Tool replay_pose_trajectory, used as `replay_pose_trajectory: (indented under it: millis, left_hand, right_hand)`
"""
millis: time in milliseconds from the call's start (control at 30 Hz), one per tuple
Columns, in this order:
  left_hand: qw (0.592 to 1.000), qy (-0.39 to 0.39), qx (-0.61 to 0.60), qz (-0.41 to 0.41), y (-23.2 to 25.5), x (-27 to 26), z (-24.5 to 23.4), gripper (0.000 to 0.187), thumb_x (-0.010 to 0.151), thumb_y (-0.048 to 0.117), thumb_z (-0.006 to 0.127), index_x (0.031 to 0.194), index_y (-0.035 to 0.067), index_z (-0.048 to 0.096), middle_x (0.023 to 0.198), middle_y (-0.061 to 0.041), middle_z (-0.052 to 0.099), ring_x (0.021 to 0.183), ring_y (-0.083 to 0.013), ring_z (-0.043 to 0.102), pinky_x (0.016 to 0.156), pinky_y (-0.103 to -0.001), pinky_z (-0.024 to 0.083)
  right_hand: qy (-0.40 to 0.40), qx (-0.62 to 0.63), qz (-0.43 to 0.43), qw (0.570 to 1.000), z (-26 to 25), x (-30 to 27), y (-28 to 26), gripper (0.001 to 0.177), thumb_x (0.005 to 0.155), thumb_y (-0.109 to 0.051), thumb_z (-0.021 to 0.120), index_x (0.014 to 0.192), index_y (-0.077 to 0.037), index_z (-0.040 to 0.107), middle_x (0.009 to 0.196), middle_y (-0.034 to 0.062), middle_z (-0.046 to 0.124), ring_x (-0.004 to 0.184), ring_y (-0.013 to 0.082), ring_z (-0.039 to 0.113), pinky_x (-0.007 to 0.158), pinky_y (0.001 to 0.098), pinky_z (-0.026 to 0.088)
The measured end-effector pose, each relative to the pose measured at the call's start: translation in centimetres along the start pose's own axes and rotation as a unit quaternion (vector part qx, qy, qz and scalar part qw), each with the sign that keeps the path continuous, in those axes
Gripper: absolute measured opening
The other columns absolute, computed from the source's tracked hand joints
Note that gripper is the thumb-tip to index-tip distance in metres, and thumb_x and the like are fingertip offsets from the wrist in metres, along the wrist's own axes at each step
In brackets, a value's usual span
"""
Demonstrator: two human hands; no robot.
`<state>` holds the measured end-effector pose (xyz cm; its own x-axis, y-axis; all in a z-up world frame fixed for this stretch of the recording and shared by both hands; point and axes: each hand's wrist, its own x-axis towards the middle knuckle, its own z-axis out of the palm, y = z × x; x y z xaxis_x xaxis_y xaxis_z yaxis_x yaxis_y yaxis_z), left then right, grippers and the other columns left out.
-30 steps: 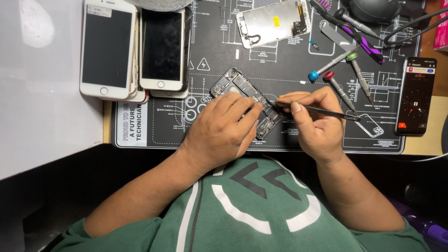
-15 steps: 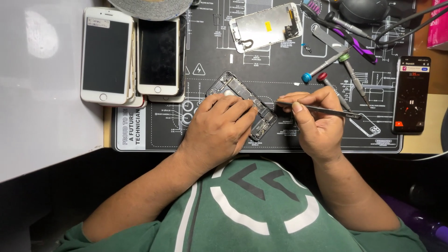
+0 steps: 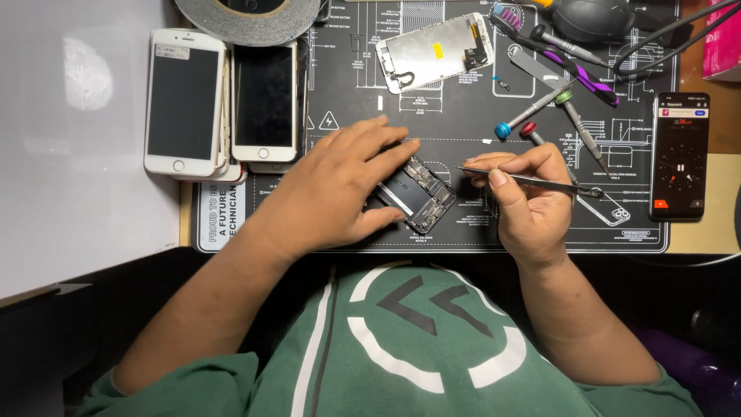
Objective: Disassembling and repairing the internal components of a smartphone using a precision screwdriver and tweezers.
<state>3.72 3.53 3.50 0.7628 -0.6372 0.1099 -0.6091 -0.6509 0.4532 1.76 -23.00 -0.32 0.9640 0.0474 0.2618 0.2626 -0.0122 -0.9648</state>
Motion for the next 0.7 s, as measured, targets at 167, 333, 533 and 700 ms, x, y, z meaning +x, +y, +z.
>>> replay_pose_trajectory:
  millis: [167,333,533,700]
  left_hand:
    - [0.998,-0.05,0.006,0.021,-1.0,0.9,0.0,0.094,0.082,0.053,0.08,0.155,0.011,0.039,0.152,-0.01,0.049,0.146,-0.0322,0.036,0.119,-0.051,0.027]
    - [0.998,0.004,0.041,0.046,-1.1,1.3,0.5,0.084,0.086,0.059,0.076,0.149,0.009,0.051,0.133,-0.009,0.059,0.128,-0.0285,0.052,0.105,-0.048,0.041]
    - [0.98,0.112,0.164,0.016,0.1,2.0,2.1,0.08,0.082,0.069,0.077,0.134,0.009,0.065,0.112,-0.007,0.062,0.1,-0.0259,0.058,0.077,-0.039,0.05]
    - [0.989,0.117,0.086,0.0,-0.1,2.1,2.2,0.074,0.088,0.062,0.073,0.139,0.01,0.06,0.123,-0.01,0.06,0.112,-0.0312,0.055,0.093,-0.046,0.045]
  right_hand:
    - [0.008,0.028,0.005,1.0,-0.4,-0.1,0.2,0.014,0.101,-0.007,0.057,0.103,-0.005,0.043,0.098,0.0253,0.069,0.1,0.0367,0.074,0.081,0.0335,0.06]
    - [0.016,0.021,-0.012,1.0,-0.4,0.1,0.1,0.014,0.102,-0.009,0.057,0.104,-0.005,0.043,0.096,0.0227,0.069,0.098,0.0364,0.074,0.078,0.0328,0.059]
    - [0.015,-0.061,-0.017,0.998,-2.2,0.1,-0.4,0.013,0.104,-0.005,0.06,0.109,-0.002,0.048,0.084,0.011,0.059,0.073,0.0155,0.061,0.069,0.024,0.053]
    - [0.004,-0.203,-0.041,0.978,-4.6,0.6,-2.1,0.006,0.102,0.003,0.065,0.107,0.002,0.063,0.1,0.0127,0.064,0.09,0.0175,0.061,0.082,0.0245,0.051]
